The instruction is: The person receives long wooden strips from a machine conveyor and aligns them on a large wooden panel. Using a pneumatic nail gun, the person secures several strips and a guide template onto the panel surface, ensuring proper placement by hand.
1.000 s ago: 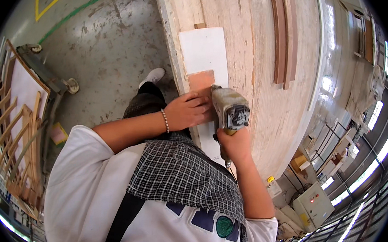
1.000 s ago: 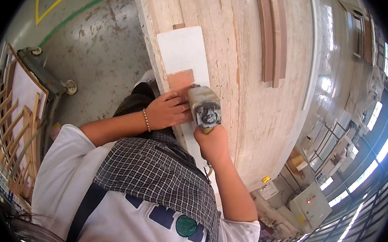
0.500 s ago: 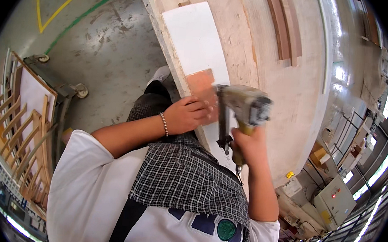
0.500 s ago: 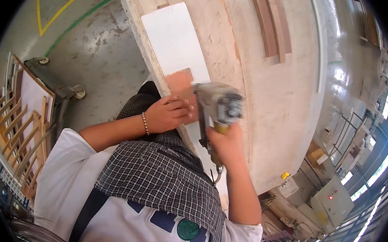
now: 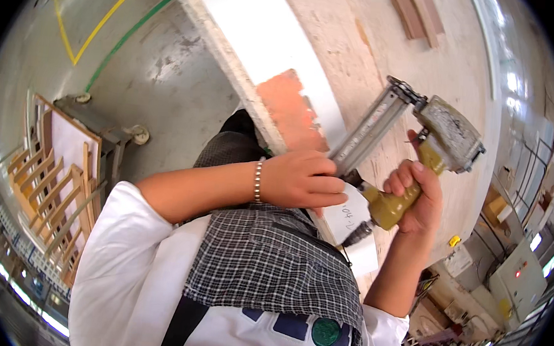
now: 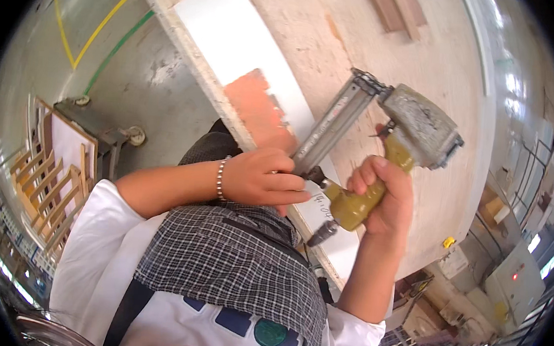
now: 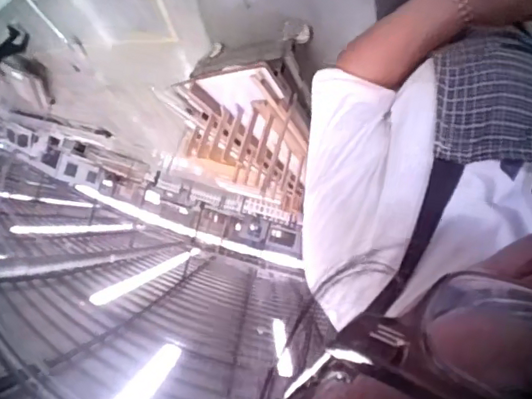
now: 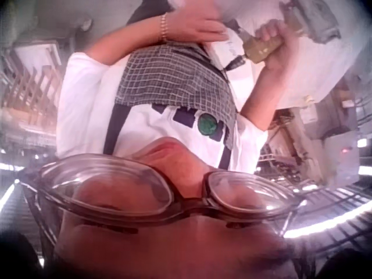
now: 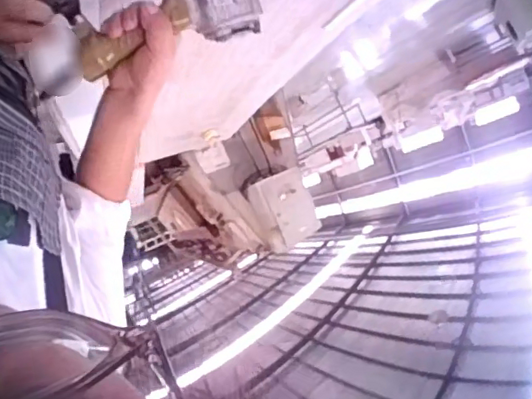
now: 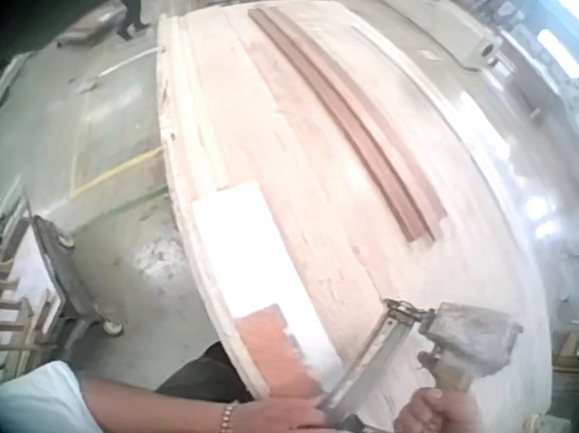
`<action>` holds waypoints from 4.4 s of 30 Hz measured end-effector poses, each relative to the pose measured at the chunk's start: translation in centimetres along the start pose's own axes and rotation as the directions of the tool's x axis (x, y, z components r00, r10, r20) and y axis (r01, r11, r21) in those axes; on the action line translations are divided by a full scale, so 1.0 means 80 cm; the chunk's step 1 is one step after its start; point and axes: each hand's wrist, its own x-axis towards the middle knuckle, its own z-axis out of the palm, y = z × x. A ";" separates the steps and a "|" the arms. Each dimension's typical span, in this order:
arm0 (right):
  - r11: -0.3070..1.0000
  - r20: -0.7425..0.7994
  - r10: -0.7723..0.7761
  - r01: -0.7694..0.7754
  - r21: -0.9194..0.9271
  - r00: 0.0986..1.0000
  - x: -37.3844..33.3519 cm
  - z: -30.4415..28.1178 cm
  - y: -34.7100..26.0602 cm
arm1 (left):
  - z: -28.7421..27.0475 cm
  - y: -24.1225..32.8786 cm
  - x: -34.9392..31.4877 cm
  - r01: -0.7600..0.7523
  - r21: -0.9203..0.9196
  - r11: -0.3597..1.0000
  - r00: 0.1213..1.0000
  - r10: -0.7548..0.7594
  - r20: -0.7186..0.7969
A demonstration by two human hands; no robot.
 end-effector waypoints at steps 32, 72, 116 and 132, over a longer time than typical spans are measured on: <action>0.353 -0.343 -0.901 0.907 -0.230 0.264 -0.336 -0.030 0.107 | -0.038 0.047 -0.021 -0.350 -0.284 0.893 0.725 0.450 0.521; 0.119 -0.749 0.341 0.764 0.634 0.568 -0.102 0.038 0.826 | 0.267 -0.331 -0.102 -0.096 0.390 0.916 0.641 -0.243 0.728; 0.189 -0.772 0.340 0.766 0.615 0.536 -0.129 0.012 0.829 | 0.242 -0.256 -0.114 -0.123 0.496 0.859 0.860 -0.157 0.486; 0.032 -0.806 0.197 0.818 0.574 0.558 -0.185 0.017 0.701 | 0.224 0.142 -0.259 -0.192 -0.217 0.957 0.466 0.284 0.838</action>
